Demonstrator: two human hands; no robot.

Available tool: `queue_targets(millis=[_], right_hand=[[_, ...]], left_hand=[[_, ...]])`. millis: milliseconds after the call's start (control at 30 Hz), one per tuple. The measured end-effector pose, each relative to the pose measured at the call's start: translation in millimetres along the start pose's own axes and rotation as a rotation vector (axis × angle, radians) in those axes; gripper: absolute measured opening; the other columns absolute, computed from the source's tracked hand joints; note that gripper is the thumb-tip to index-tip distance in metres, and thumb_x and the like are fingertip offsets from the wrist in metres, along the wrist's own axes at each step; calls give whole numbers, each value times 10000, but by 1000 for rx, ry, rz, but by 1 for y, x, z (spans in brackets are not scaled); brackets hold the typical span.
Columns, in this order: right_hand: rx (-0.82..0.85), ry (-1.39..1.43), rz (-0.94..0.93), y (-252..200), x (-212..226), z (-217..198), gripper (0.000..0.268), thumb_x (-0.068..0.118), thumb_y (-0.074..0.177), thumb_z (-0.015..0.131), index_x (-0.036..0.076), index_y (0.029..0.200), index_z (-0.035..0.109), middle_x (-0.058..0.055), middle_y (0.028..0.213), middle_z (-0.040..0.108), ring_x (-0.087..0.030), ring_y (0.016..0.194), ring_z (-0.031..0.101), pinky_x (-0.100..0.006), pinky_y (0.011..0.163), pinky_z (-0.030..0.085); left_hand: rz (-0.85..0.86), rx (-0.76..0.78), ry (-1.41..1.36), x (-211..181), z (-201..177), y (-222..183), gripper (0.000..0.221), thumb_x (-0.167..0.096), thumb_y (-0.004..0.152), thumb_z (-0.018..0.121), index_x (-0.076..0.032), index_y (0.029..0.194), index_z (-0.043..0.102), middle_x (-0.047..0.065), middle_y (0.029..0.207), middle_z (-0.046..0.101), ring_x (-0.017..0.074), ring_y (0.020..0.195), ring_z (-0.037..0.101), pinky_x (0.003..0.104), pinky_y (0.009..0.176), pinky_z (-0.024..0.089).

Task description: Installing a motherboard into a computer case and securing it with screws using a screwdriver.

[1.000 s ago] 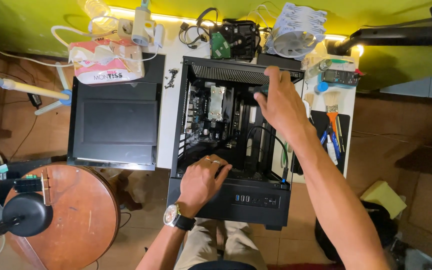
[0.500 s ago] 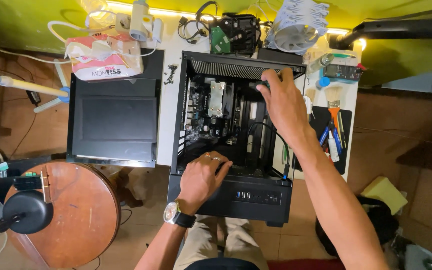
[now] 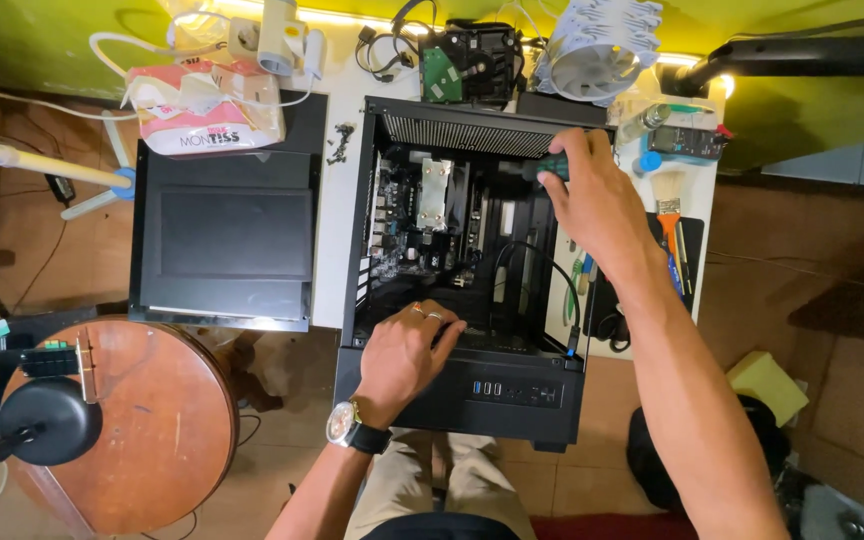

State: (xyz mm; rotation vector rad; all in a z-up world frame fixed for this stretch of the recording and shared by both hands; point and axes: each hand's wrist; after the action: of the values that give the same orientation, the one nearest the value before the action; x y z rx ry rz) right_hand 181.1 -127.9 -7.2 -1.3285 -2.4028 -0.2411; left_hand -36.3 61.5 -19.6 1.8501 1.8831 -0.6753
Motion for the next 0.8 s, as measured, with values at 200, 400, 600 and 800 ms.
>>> queue_targets(millis=[200, 400, 600, 800], right_hand=[[70, 57, 48, -4, 9, -11, 417, 29, 967, 626, 103, 1338, 451, -300, 1200, 503, -610, 818, 667, -600, 618, 594], [14, 91, 103, -6, 20, -14, 442, 89, 979, 673, 80, 1356, 442, -331, 1195, 511, -599, 889, 669, -583, 655, 599], [-7, 75, 126, -5, 0, 1, 325, 175, 1029, 651, 67, 1286, 483, -262, 1137, 562, -533, 931, 678, -582, 698, 576], [-21, -3, 63, -10, 0, 4, 299, 197, 1039, 674, 87, 1266, 514, -220, 1120, 537, -514, 914, 677, -559, 704, 596]], left_hand=[[3, 11, -26, -3, -4, 0, 244, -323, 996, 629, -142, 904, 763, 42, 736, 723, 233, 725, 730, 320, 616, 579], [-17, 44, -41, -3, -5, 0, 256, -328, 1010, 609, -142, 918, 760, 36, 742, 715, 218, 718, 724, 315, 611, 574], [14, 2, -18, -2, -3, -1, 253, -326, 1001, 624, -134, 904, 757, 45, 726, 703, 237, 716, 719, 329, 597, 572], [14, -4, -23, 0, 0, -3, 261, -338, 1003, 622, -137, 910, 760, 49, 715, 700, 237, 708, 719, 333, 596, 578]])
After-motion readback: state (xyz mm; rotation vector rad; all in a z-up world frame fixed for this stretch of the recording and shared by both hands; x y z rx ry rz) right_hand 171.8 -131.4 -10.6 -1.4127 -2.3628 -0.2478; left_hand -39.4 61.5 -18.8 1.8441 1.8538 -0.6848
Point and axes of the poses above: each hand's wrist, its own y-axis towards the middle knuckle, its own z-axis out of the palm, x = y × z
